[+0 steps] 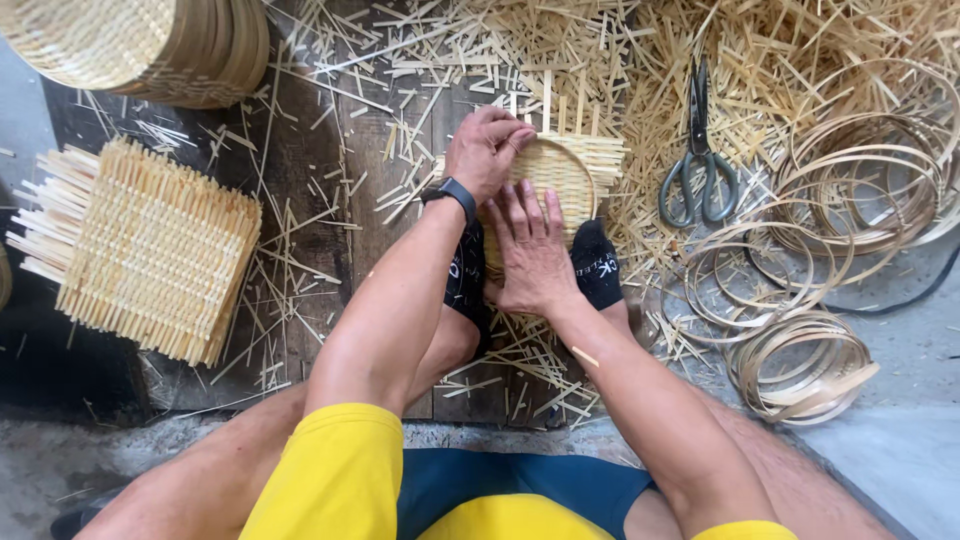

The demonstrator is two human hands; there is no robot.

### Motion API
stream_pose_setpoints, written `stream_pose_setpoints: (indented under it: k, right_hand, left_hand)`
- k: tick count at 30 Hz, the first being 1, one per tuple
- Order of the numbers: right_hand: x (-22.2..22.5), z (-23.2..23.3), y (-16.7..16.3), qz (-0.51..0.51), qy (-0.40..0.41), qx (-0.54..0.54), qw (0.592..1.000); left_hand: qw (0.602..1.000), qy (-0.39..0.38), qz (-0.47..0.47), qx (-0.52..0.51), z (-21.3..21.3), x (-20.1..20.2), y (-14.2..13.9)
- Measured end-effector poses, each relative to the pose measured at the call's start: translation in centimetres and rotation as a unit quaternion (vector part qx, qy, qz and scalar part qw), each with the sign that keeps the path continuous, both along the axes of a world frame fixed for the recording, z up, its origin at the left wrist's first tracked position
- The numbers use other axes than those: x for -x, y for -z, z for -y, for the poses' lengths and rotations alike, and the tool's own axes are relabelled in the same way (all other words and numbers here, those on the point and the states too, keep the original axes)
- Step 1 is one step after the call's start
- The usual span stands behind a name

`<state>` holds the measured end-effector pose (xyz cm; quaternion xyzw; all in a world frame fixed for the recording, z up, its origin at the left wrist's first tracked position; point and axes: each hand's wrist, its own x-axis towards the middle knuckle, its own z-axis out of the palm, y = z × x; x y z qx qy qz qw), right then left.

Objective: The person sits on the floor of a workshop and assembles woven bamboo baskets. They place a round woven bamboo disc over a wooden dome mold, press it to shape, trim the edge with scissors, fit and bend a thin bamboo rim ring around the edge, then stack the finished basket with others.

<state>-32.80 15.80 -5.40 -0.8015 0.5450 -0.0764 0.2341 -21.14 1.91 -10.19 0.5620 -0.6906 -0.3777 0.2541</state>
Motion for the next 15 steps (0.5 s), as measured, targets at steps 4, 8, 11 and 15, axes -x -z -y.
stream_pose_setpoints:
  k: [4, 8, 11, 15]
  right_hand:
    - [-1.1, -0.2, 0.9, -0.077, 0.009, 0.084, 0.993]
    - [-2.2, -1.0, 1.2, -0.133, 0.027, 0.148, 0.980]
    - [-0.5, 0.0, -0.1, -0.074, 0.010, 0.048, 0.996]
    - [5.2, 5.0, -1.0, 0.165, 0.069, 0.157, 0.971]
  left_hand:
    - [1.000, 0.003, -0.006, -0.004, 0.0, -0.2, 0.5]
    - [0.998, 0.003, -0.036, -0.049, 0.4, 0.1, 0.3]
    - [0.999, 0.029, -0.019, -0.027, 0.9, 0.2, -0.5]
    - [0.998, 0.058, 0.000, -0.033, 0.7, 0.0, -0.6]
